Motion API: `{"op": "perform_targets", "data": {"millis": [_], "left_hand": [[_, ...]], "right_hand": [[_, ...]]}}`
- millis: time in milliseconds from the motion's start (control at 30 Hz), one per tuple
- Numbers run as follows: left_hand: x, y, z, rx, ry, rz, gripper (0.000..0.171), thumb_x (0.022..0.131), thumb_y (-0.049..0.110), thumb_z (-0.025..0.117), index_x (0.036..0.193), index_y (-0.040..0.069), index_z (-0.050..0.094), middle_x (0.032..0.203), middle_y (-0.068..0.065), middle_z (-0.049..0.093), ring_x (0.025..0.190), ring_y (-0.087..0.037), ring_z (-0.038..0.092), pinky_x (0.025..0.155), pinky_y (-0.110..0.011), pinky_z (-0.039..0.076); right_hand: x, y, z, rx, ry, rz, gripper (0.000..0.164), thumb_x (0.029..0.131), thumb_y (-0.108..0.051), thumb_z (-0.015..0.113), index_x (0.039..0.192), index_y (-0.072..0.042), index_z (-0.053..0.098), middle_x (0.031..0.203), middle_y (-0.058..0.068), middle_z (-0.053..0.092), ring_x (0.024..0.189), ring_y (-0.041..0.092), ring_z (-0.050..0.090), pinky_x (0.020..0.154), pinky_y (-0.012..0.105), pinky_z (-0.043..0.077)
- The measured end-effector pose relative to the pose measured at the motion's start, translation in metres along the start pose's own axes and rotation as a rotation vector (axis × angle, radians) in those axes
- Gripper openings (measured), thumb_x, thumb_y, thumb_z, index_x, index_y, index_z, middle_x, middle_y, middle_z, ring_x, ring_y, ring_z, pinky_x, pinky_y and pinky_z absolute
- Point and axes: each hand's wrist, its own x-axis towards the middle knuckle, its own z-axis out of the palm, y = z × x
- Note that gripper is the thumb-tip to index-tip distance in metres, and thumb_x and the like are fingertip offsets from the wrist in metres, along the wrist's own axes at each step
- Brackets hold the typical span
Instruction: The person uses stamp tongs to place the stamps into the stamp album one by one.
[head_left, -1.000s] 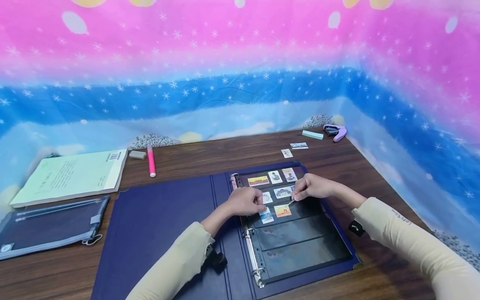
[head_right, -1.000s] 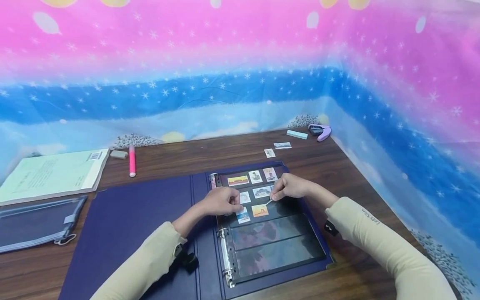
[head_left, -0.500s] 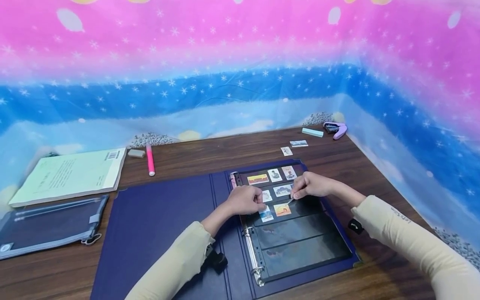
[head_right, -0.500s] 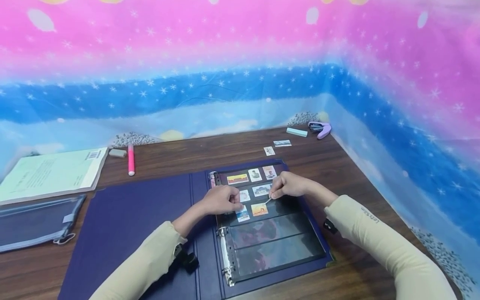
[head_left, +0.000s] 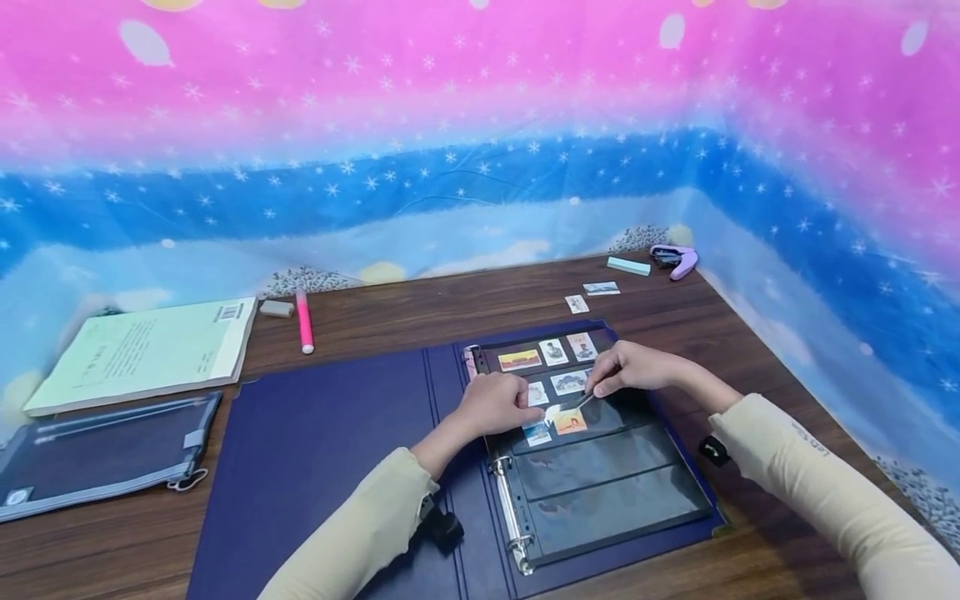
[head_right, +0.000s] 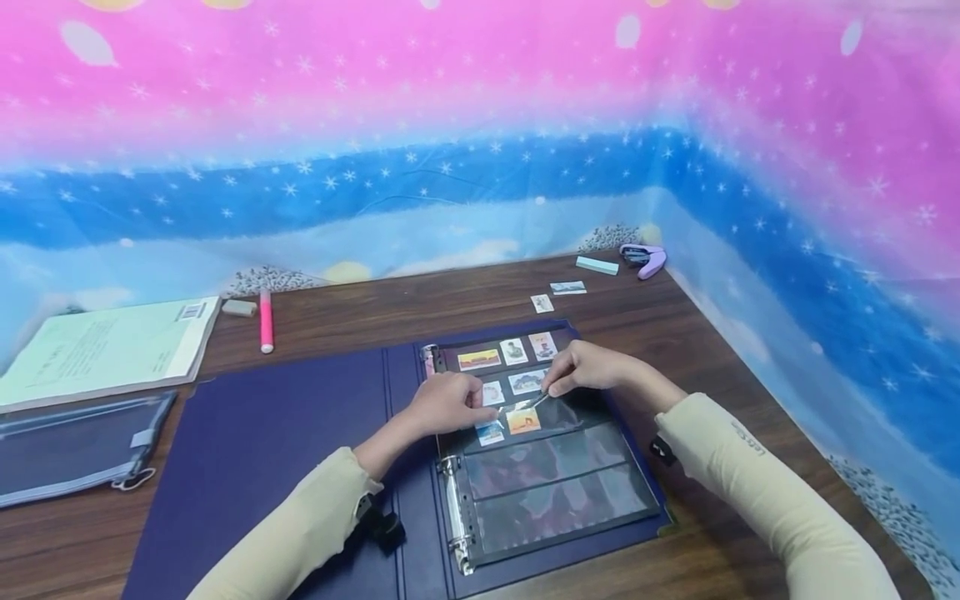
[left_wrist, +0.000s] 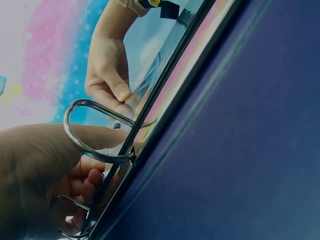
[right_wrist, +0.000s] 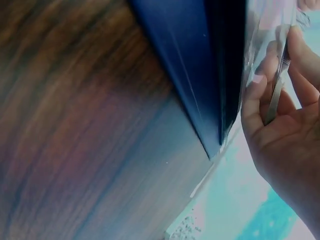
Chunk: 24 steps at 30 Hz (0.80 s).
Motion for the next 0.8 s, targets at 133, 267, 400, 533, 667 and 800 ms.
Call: {"op": "perform_targets", "data": {"millis": [133,267,400,533,667,800], "left_hand": [[0.000,0.001,-0.001,0.002,-0.003,-0.012,0.039,0.081,0.041,0.068,0.057,0.017,0.048,0.050,0.011,0.039,0.046,-0.005,0.033,0.048,-0.021,0.024],[-0.001,0.000,0.000,0.015,-0.003,-0.024,0.042,0.080,0.043,0.068,0.055,0.018,0.045,0.049,0.011,0.037,0.046,-0.006,0.032,0.049,-0.021,0.023],[-0.002,-0.001,-0.001,0.017,0.002,-0.031,0.044,0.080,0.043,0.069,0.054,0.018,0.043,0.049,0.011,0.035,0.046,-0.006,0.032,0.049,-0.022,0.022],[-0.002,-0.001,-0.001,-0.007,0.001,-0.031,0.043,0.080,0.042,0.069,0.054,0.018,0.044,0.048,0.011,0.036,0.045,-0.006,0.032,0.048,-0.021,0.022],[-0.002,0.000,0.000,-0.017,0.007,-0.015,0.043,0.080,0.042,0.069,0.054,0.018,0.043,0.048,0.011,0.034,0.044,-0.006,0.030,0.048,-0.021,0.021],[-0.002,0.001,0.000,-0.021,0.012,-0.005,0.043,0.080,0.042,0.069,0.054,0.018,0.043,0.047,0.011,0.034,0.044,-0.006,0.029,0.048,-0.021,0.021]], "right_hand": [[-0.005,0.007,-0.007,0.002,0.131,0.035,0.021,0.085,-0.021,0.066,0.099,-0.007,0.073,0.097,0.010,0.071,0.084,0.002,0.057,0.074,0.021,0.045],[-0.007,0.019,-0.016,0.002,0.334,0.086,0.024,0.087,-0.023,0.064,0.102,-0.006,0.072,0.099,0.012,0.070,0.081,0.003,0.056,0.071,0.021,0.045],[0.000,0.032,-0.026,0.013,0.491,0.213,0.030,0.089,-0.027,0.062,0.108,-0.005,0.069,0.103,0.016,0.069,0.082,0.011,0.060,0.070,0.024,0.047],[0.012,0.042,-0.038,0.023,0.554,0.342,0.033,0.091,-0.028,0.059,0.111,-0.002,0.067,0.108,0.020,0.068,0.086,0.022,0.062,0.069,0.025,0.048],[0.023,0.049,-0.051,-0.028,0.556,0.410,0.033,0.091,-0.026,0.059,0.111,-0.001,0.067,0.107,0.022,0.067,0.085,0.026,0.062,0.068,0.027,0.047],[0.033,0.054,-0.064,-0.109,0.530,0.437,0.033,0.090,-0.025,0.060,0.110,0.001,0.067,0.110,0.024,0.066,0.094,0.032,0.060,0.076,0.036,0.047]]}}
